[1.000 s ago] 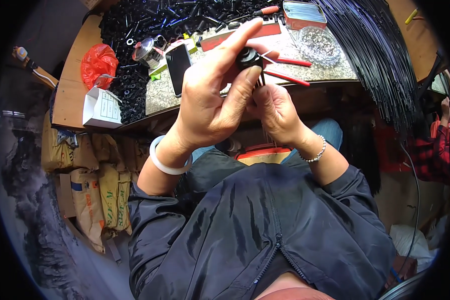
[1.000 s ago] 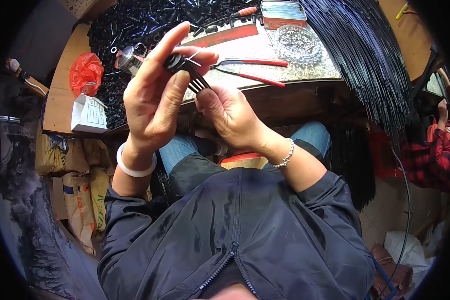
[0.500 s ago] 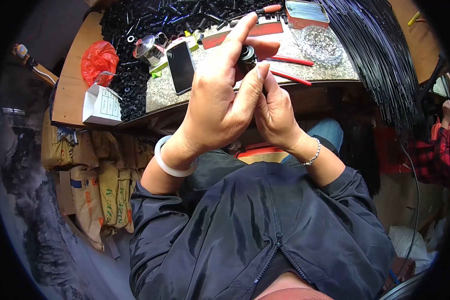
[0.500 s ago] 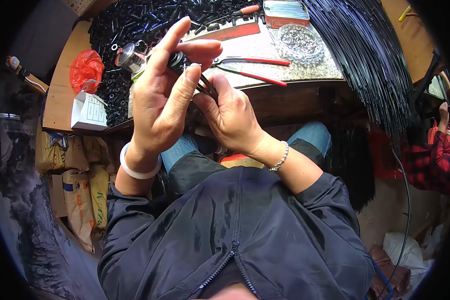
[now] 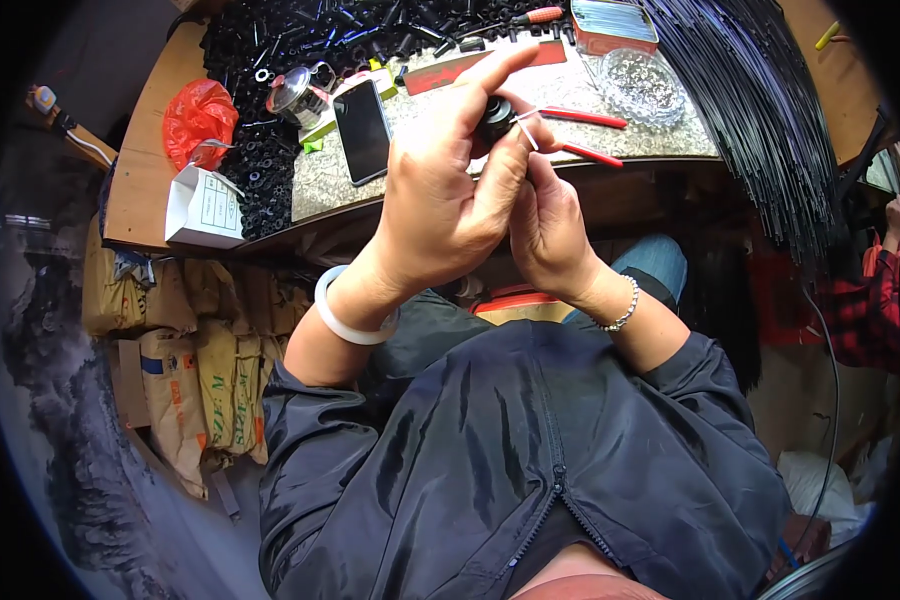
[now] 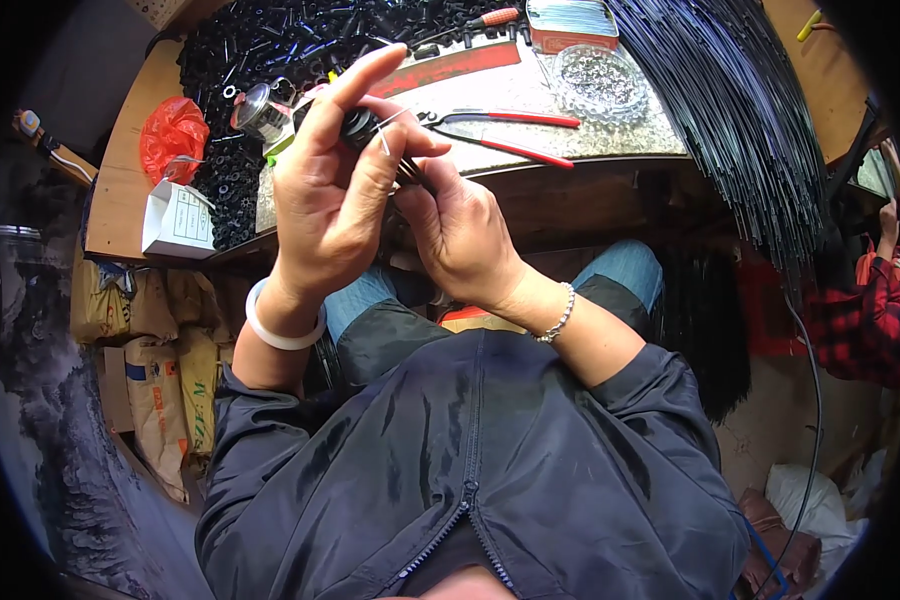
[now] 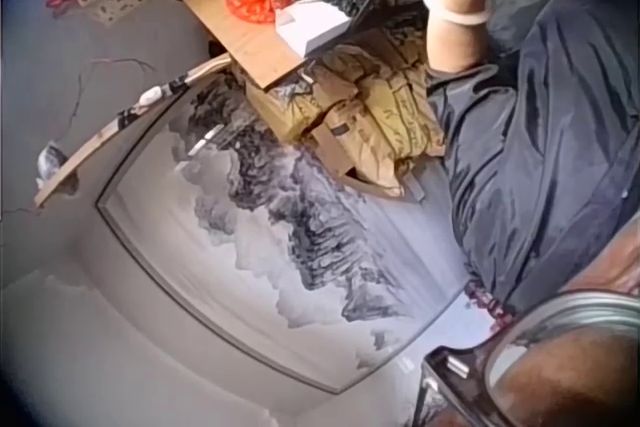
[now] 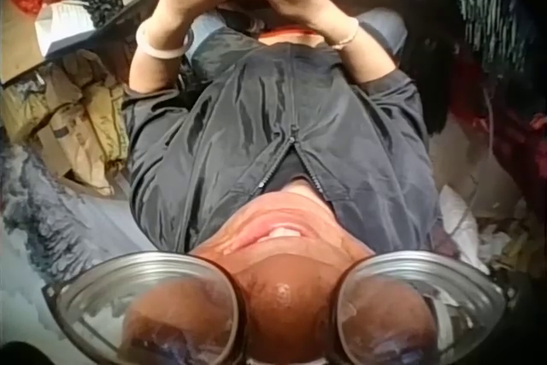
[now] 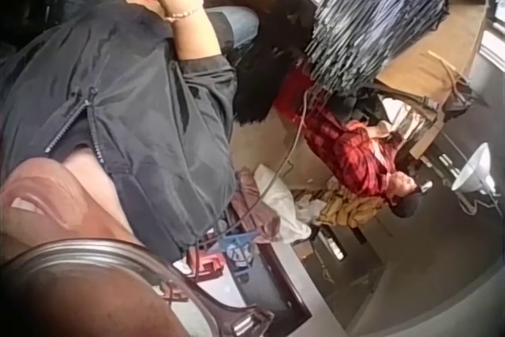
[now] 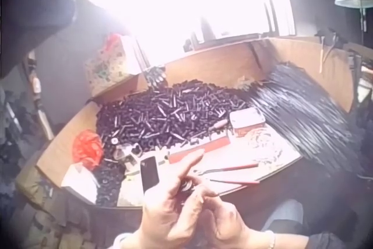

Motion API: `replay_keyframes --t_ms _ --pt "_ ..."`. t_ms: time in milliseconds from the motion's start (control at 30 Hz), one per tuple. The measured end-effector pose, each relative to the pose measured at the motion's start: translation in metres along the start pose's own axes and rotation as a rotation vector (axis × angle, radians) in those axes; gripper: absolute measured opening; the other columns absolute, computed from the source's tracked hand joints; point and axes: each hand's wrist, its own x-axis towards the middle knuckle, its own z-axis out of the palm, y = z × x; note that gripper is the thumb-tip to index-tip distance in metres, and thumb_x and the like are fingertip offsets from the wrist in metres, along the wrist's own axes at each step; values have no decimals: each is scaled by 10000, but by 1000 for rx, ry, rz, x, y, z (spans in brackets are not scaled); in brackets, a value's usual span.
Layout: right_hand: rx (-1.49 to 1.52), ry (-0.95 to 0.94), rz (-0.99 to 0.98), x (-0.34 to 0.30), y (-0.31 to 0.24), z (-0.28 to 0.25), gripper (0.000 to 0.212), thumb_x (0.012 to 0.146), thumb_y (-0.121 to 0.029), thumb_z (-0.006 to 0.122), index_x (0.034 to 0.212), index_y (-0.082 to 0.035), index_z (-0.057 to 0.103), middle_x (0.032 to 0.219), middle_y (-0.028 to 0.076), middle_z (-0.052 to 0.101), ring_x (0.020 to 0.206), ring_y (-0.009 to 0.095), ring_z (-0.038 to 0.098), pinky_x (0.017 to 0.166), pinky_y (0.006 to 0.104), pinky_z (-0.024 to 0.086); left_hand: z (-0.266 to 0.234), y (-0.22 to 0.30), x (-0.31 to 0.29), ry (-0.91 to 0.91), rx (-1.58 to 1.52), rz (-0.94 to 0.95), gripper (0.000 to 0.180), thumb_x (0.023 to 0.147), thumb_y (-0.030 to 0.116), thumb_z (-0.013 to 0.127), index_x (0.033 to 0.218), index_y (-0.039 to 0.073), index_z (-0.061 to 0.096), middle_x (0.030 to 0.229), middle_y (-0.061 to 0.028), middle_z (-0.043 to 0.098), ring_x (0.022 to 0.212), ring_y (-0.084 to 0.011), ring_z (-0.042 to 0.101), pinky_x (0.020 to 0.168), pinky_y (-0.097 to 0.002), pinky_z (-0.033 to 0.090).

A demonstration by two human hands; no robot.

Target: Assembling and crimping wire bundles using a jig and hand tools.

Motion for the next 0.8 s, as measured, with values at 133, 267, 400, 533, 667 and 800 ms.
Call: replay_keyframes --t_ms 133,267,400,533,667,800 --pt "-102 56 -26 -4 9 5 244 939 -244 495 1036 -24 453 718 195 597 702 427 597 568 435 459 12 -10 -4 125 122 82 545 946 20 391 1422 -17 130 1011 -157 595 935 -220 634 841 -306 505" --pt "-134 66 -81 -4 12 7 214 927 -200 508 1036 -25 449 759 214 602 709 438 597 569 455 469 18 -4 -3 188 143 124 553 947 19 371 1426 -9 97 1011 -162 595 962 -240 626 859 -319 501" --pt "-113 7 -94 -1 6 0 235 920 -189 510 1073 -16 462 753 214 600 699 429 601 560 457 473 21 0 -3 217 -167 127 577 952 78 426 1416 -21 98 1044 -198 595 1005 -273 609 902 -356 472" --pt "-185 -151 -189 2 12 1 381 875 -139 545 1215 -8 434 887 219 607 771 424 608 618 443 502 14 -13 -5 46 -240 -117 390 958 276 490 1125 -74 534 956 -154 651 900 -205 625 834 -319 480" --pt "-372 -522 -12 6 -8 -36 414 793 -149 664 1150 -11 504 1058 198 570 1027 368 543 880 412 440 14 -11 -14 150 -300 -243 431 976 318 447 967 -66 641 630 -29 575 604 -84 542 593 -238 455" --pt "-548 -120 -248 19 -33 -52 568 765 -237 721 1226 -10 480 1136 144 555 1093 291 487 915 372 399 23 -14 -14 320 -169 -127 375 987 280 435 1036 -46 612 562 87 428 481 17 330 432 -169 250"
